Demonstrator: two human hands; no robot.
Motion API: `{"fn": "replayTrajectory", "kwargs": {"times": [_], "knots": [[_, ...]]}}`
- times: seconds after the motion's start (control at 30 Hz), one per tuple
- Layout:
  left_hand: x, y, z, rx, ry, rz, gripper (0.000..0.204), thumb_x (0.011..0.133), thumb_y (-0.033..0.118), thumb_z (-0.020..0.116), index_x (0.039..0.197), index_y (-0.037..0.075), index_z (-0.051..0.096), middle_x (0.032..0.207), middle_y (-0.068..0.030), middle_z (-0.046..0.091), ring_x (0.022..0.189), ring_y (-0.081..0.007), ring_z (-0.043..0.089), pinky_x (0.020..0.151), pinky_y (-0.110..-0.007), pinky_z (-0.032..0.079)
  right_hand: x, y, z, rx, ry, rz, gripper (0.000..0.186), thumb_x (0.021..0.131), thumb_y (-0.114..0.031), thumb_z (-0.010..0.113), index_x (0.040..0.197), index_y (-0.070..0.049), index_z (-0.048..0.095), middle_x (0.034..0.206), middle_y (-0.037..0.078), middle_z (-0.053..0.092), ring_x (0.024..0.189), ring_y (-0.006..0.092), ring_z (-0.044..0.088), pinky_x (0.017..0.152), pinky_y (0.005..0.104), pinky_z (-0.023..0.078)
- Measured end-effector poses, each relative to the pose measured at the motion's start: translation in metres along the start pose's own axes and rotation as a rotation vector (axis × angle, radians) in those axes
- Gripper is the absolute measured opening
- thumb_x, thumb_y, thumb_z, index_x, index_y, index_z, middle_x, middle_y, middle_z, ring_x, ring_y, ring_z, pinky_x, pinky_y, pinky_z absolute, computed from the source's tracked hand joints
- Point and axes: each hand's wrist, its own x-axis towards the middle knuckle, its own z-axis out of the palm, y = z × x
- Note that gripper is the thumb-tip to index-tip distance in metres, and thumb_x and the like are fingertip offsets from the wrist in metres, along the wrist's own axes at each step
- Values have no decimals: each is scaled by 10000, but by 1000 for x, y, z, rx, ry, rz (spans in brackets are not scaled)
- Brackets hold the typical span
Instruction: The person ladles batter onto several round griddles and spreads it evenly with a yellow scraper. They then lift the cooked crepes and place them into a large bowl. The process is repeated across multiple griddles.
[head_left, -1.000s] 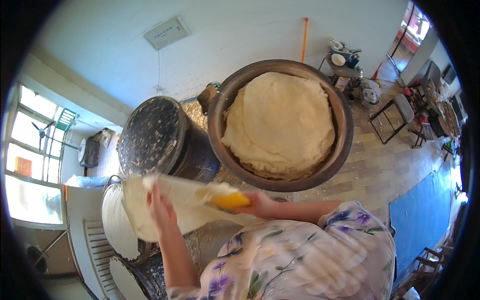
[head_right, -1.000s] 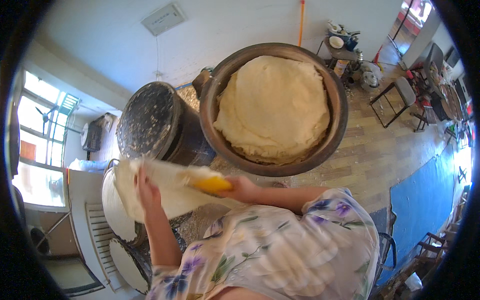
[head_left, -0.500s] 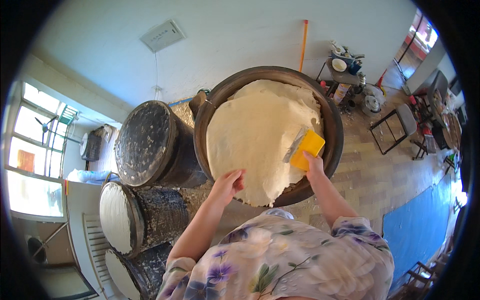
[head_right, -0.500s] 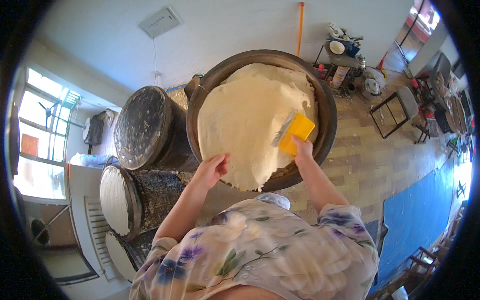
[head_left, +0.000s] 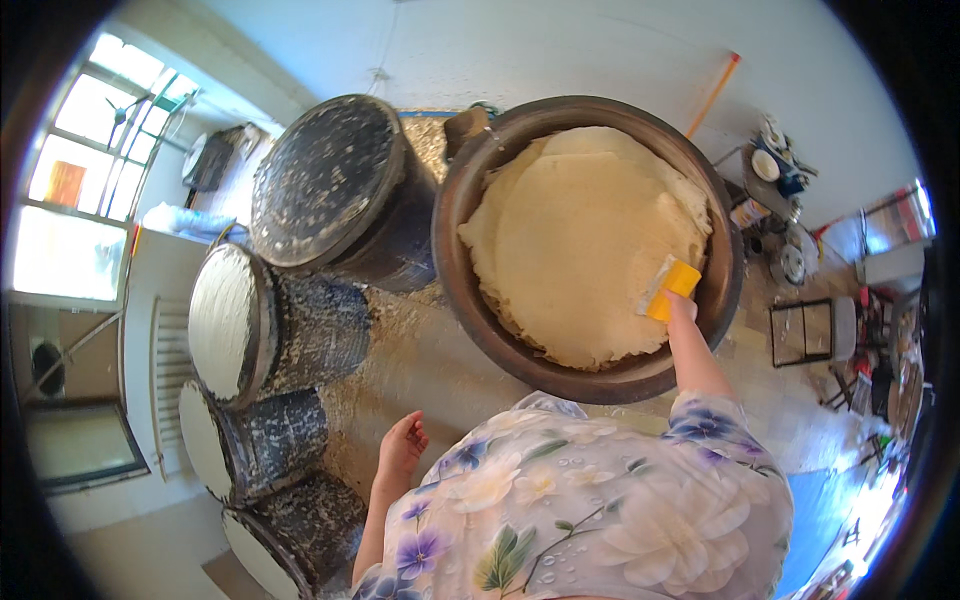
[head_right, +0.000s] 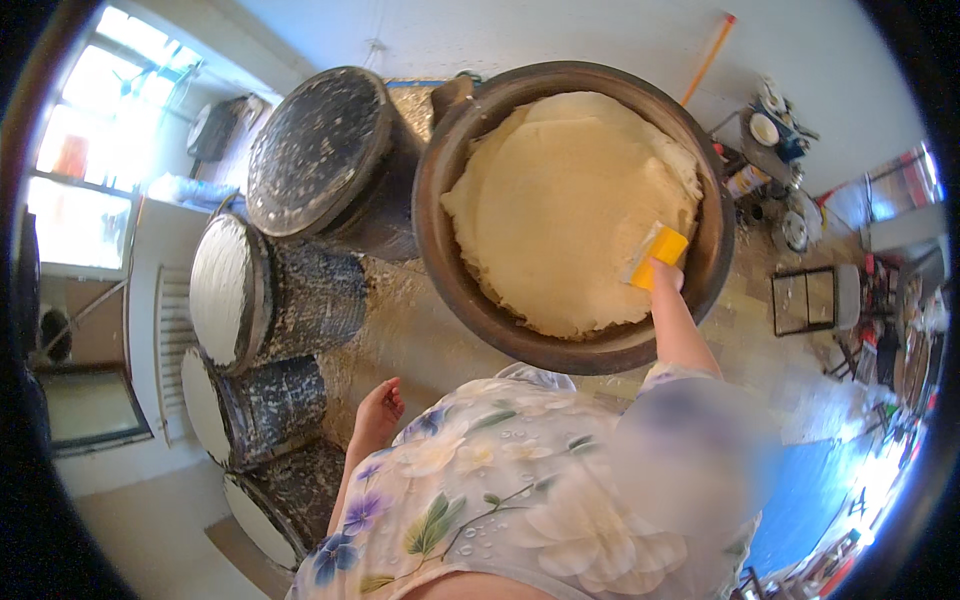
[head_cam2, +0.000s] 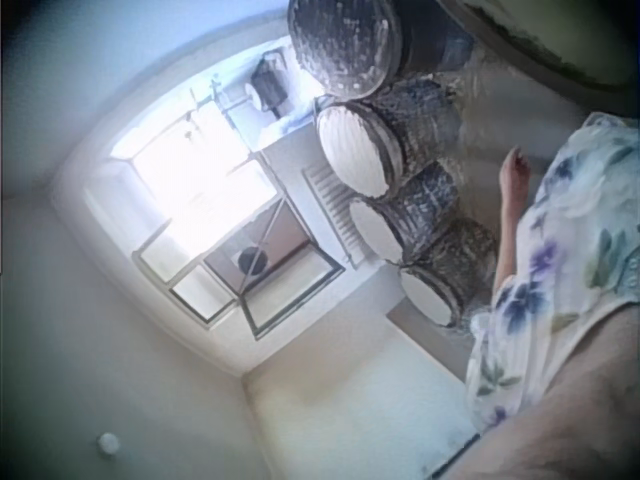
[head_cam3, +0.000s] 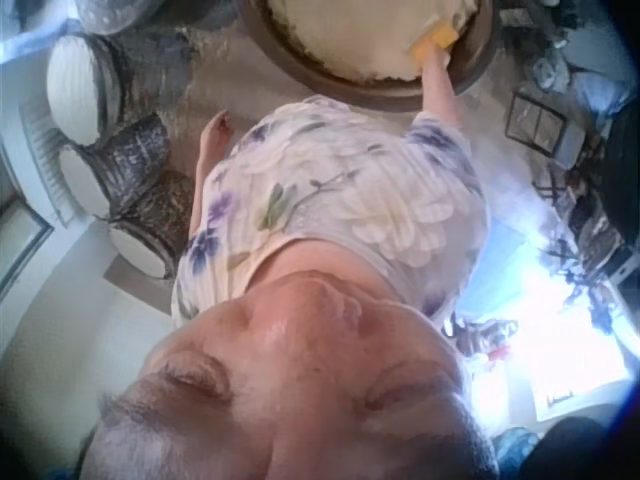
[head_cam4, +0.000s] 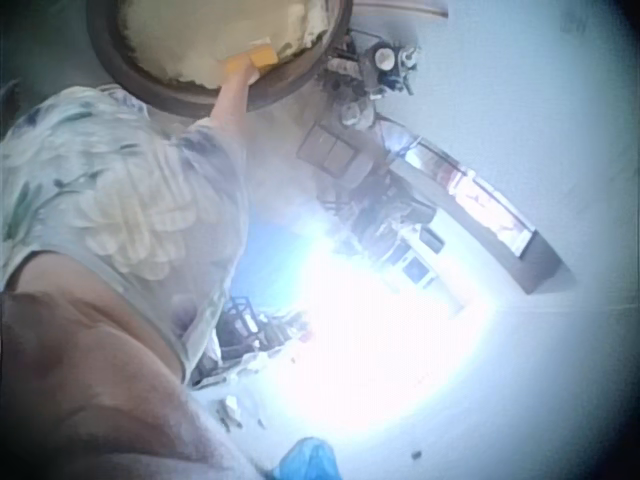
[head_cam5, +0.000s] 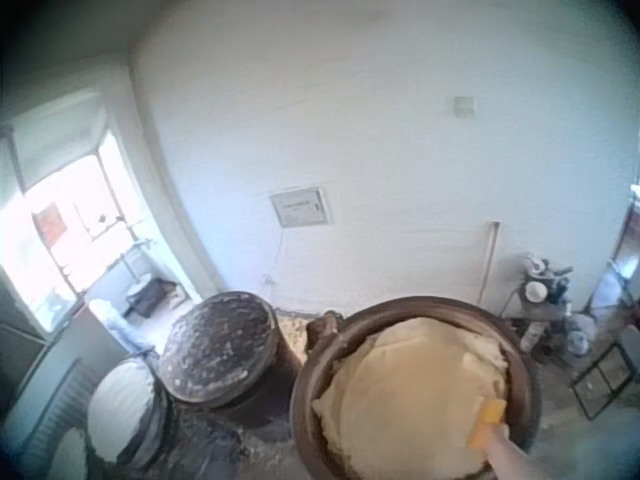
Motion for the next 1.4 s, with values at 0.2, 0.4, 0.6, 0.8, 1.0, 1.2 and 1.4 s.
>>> {"fn": "replayTrajectory", "kwargs": {"times": [0.2,0.4,0.6,0.8,1.0,1.2,1.4], "knots": [[-21,-29,-43,-108,46,32,189,861,185,547,966,34,593,752,0,556,642,-96,530,579,-242,485,-47,-40,30,-574,189,-342,424,685,-271,708,957,38,606,934,175,619,794,282,614,681,359,505],[-40,-68,-133,-362,66,196,151,852,157,549,938,40,589,742,8,542,633,-77,513,601,-214,472,-223,-33,149,-32,-821,-319,373,810,-113,581,1155,-21,475,1050,71,561,937,196,551,827,335,453],[-46,-117,-245,-65,550,512,391,814,247,579,1129,17,538,1021,-111,596,958,-226,565,829,-342,460,-416,62,204,-519,-1459,-460,264,804,-67,586,1059,-8,548,955,64,599,817,175,586,752,315,485],[-102,-134,-361,53,369,388,498,815,321,593,1226,61,486,1285,-139,441,1172,-212,424,966,-322,346,-574,193,219,-829,-1813,-536,198,776,-29,617,971,-10,592,887,33,619,777,138,597,709,277,479],[-145,-138,-393,-26,440,627,539,831,413,564,1233,66,473,1219,-113,511,1099,-200,489,936,-312,370,-758,304,202,-791,-2267,-1524,301,716,-8,607,1016,-17,583,1009,156,592,919,284,586,771,352,470],[-184,-158,-441,-441,844,773,424,874,338,508,1181,47,488,1086,-87,564,987,-179,539,826,-307,440,-901,395,147,-499,-2886,-1760,428,694,-73,631,1106,-26,524,1151,187,503,1032,370,503,865,402,430],[-255,-222,-496,-965,1161,582,386,854,277,543,1139,20,502,1012,-66,588,906,-150,560,763,-296,448,-975,457,145,-1053,-3277,-929,415,761,-188,658,1123,-26,538,1154,168,523,1042,310,523,841,350,454]]}}
